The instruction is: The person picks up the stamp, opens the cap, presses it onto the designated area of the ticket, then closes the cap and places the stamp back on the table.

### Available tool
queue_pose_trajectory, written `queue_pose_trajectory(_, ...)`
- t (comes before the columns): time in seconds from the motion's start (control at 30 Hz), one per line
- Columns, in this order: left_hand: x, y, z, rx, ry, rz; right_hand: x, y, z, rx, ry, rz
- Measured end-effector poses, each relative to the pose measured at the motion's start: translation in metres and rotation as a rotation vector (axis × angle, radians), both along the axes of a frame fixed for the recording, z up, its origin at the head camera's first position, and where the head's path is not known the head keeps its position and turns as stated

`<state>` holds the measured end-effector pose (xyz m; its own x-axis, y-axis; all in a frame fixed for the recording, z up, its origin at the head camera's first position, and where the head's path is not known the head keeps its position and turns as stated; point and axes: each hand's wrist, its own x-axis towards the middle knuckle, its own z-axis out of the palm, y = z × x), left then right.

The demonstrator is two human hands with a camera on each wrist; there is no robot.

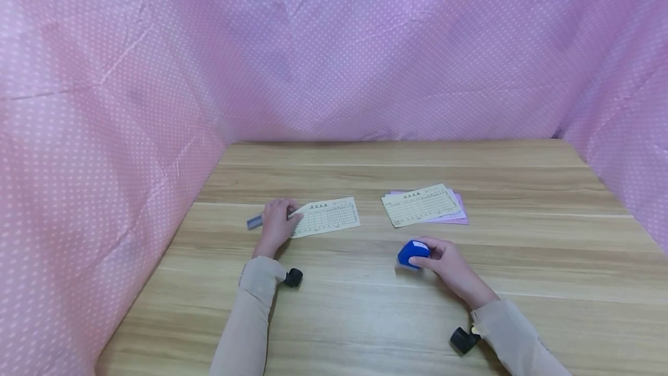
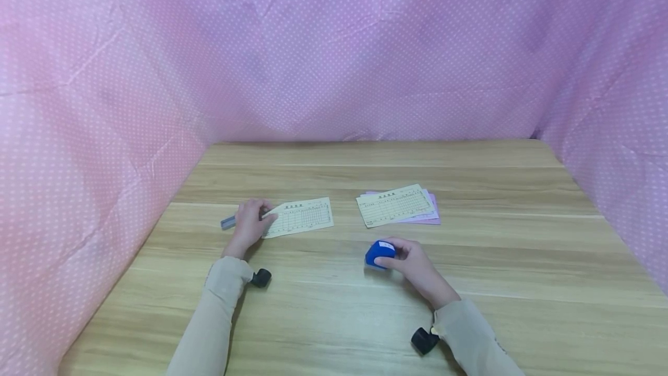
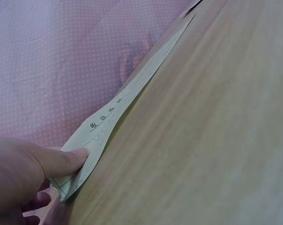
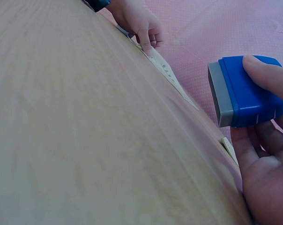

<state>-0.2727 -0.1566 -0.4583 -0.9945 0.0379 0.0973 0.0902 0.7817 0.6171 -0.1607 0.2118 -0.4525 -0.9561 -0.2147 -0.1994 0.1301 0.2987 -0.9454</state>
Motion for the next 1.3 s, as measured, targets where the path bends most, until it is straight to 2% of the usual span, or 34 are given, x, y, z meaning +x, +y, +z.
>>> queue_pose_trajectory(0.13,0.0000,-0.0002,0.0008,0.003,-0.005,-0.003,0.0000,0.0002,0.0002,0.000,-0.001,0.001)
queue_pose_trajectory(0.33,-0.0009,0.0013,0.0013,0.028,0.035,0.012,-0.0005,0.0006,-0.0009,0.006,-0.004,-0.003)
queue_pose_trajectory(0.6,-0.0025,0.0042,0.0064,0.206,0.015,0.013,-0.0016,0.0019,-0.0035,0.008,-0.005,-0.012)
queue_pose_trajectory(0.67,-0.0024,0.0045,0.0063,0.227,0.024,0.007,-0.0020,0.0019,-0.0038,0.011,-0.005,-0.014)
queue_pose_trajectory(1.0,-0.0008,0.0046,0.0061,0.189,0.050,-0.004,-0.0020,0.0021,-0.0033,0.022,-0.005,-0.012)
queue_pose_trajectory(1.3,-0.0005,0.0039,0.0067,0.266,0.008,-0.005,-0.0028,0.0019,-0.0039,0.030,-0.009,-0.013)
